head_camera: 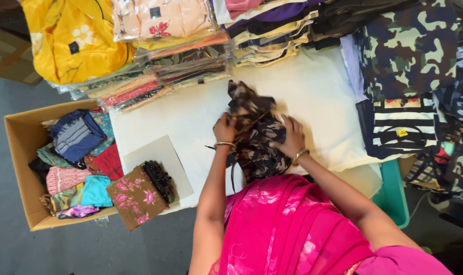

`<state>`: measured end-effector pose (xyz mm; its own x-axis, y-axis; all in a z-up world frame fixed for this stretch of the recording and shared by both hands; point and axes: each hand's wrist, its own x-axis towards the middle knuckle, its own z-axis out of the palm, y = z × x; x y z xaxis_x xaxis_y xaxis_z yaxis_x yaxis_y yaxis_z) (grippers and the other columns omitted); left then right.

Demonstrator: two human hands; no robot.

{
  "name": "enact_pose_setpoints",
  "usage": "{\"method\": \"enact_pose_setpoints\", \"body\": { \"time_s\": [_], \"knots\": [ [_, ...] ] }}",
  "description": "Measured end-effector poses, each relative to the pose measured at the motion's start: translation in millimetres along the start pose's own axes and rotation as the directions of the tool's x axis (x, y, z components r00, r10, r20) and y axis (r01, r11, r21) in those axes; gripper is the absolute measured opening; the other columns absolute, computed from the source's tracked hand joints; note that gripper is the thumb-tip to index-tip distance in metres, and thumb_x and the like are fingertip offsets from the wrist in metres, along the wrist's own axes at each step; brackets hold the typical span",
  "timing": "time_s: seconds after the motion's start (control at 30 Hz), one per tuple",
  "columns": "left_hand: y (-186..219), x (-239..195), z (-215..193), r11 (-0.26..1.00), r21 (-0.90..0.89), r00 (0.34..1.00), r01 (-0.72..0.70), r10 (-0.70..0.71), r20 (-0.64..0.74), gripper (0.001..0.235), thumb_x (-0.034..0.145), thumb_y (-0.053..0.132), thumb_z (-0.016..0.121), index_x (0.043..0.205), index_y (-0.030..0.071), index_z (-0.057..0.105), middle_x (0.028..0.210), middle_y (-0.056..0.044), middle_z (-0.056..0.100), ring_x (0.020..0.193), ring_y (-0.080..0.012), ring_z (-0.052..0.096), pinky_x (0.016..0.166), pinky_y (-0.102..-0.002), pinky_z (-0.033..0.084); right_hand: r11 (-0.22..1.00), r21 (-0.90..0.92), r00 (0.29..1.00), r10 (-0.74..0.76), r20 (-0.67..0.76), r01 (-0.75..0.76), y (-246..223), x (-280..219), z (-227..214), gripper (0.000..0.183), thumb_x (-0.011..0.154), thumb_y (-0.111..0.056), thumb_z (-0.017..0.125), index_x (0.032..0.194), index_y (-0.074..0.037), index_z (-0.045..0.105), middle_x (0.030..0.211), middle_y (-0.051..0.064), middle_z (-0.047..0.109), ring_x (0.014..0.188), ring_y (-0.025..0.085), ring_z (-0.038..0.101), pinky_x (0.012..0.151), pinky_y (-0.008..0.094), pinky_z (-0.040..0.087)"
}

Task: The person folds camouflage-patterned pants on a white table. They smooth the fabric, fold the legs together, and fold the garment into a compact rectangle before placing it aside.

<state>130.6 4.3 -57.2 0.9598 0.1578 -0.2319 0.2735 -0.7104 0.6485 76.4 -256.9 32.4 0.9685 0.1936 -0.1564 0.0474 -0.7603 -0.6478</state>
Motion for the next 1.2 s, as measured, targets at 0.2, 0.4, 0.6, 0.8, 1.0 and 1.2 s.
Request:
{"method": "enact_pose_setpoints", "body": {
  "time_s": [0.2, 0.4, 0.6, 0.8, 1.0, 1.2],
  "knots": [
    [13.4, -3.3, -65.2, 0.571, -0.786, 0.916, -0.239, -0.135, -0.377, 0.040, 0.104, 0.015, 0.062, 0.140, 0.000, 0.056, 0.130, -0.011, 0.068, 0.111, -0.0200, 0.064, 0.095, -0.034, 0.053, 0.968, -0.063, 0.961, 0.249, 0.118, -0.243, 60.0, -55.9, 51.9, 0.127, 0.059, -0.025, 0.088, 0.162, -0.022, 0.014, 0.150, 0.026, 0.038, 0.116, 0.048, 0.054, 0.086, 0.051, 0.053],
    [39.8, -62.6, -145.3, 0.365, -0.872, 0.792, -0.327, -0.398, -0.463, 0.048, 0.097, 0.013, 0.065, 0.141, 0.001, 0.048, 0.124, -0.014, 0.066, 0.105, -0.0213, 0.074, 0.073, -0.029, 0.064, 0.978, 0.026, 0.965, 0.210, -0.157, -0.209, 66.0, -22.7, -30.1, 0.026, 0.082, -0.019, 0.079, 0.108, -0.019, 0.076, 0.093, 0.011, 0.073, 0.087, 0.034, 0.071, 0.076, 0.044, 0.057],
    [95.5, -160.2, -213.9, 0.334, -0.621, 0.544, -0.709, -0.302, -0.783, 0.030, 0.101, 0.005, 0.064, 0.126, -0.008, 0.055, 0.118, -0.020, 0.066, 0.091, -0.0284, 0.072, 0.075, -0.040, 0.066, 0.971, -0.202, 0.838, -0.212, -0.502, 0.125, -19.9, -26.6, -195.9, 0.019, 0.086, -0.005, 0.076, 0.102, -0.015, 0.076, 0.102, 0.009, 0.074, 0.094, 0.030, 0.072, 0.084, 0.039, 0.058],
    [129.3, -212.7, -263.8, 0.321, -0.435, 0.385, -0.841, -0.210, -0.899, 0.031, 0.107, 0.018, 0.066, 0.123, -0.007, 0.055, 0.111, -0.020, 0.064, 0.093, -0.0274, 0.067, 0.082, -0.039, 0.059, 0.865, -0.479, 0.704, -0.434, -0.563, 0.150, -60.0, -49.6, -299.9, 0.018, 0.088, 0.002, 0.079, 0.103, -0.008, 0.078, 0.095, 0.010, 0.074, 0.094, 0.027, 0.074, 0.086, 0.034, 0.056],
    [131.6, -208.6, -280.3, 0.136, -0.582, 0.523, -0.801, -0.312, -0.793, 0.038, 0.103, 0.023, 0.062, 0.129, -0.004, 0.057, 0.119, -0.018, 0.064, 0.099, -0.0226, 0.067, 0.091, -0.034, 0.058, 0.986, -0.127, 0.806, -0.165, -0.568, 0.112, -53.6, -55.7, -322.2, 0.022, 0.090, 0.003, 0.075, 0.110, -0.004, 0.076, 0.100, 0.010, 0.072, 0.088, 0.021, 0.067, 0.084, 0.028, 0.054],
    [36.1, -68.7, -242.4, 0.410, -0.779, 0.603, -0.474, -0.493, -0.627, 0.039, 0.098, 0.025, 0.067, 0.126, 0.005, 0.049, 0.113, -0.013, 0.065, 0.080, -0.0247, 0.071, 0.065, -0.037, 0.061, 0.903, -0.333, 0.645, -0.426, -0.634, 0.270, -5.9, 83.0, -252.5, 0.022, 0.082, 0.005, 0.072, 0.100, -0.006, 0.077, 0.109, 0.009, 0.077, 0.107, 0.027, 0.071, 0.096, 0.037, 0.055]
  ]
}}
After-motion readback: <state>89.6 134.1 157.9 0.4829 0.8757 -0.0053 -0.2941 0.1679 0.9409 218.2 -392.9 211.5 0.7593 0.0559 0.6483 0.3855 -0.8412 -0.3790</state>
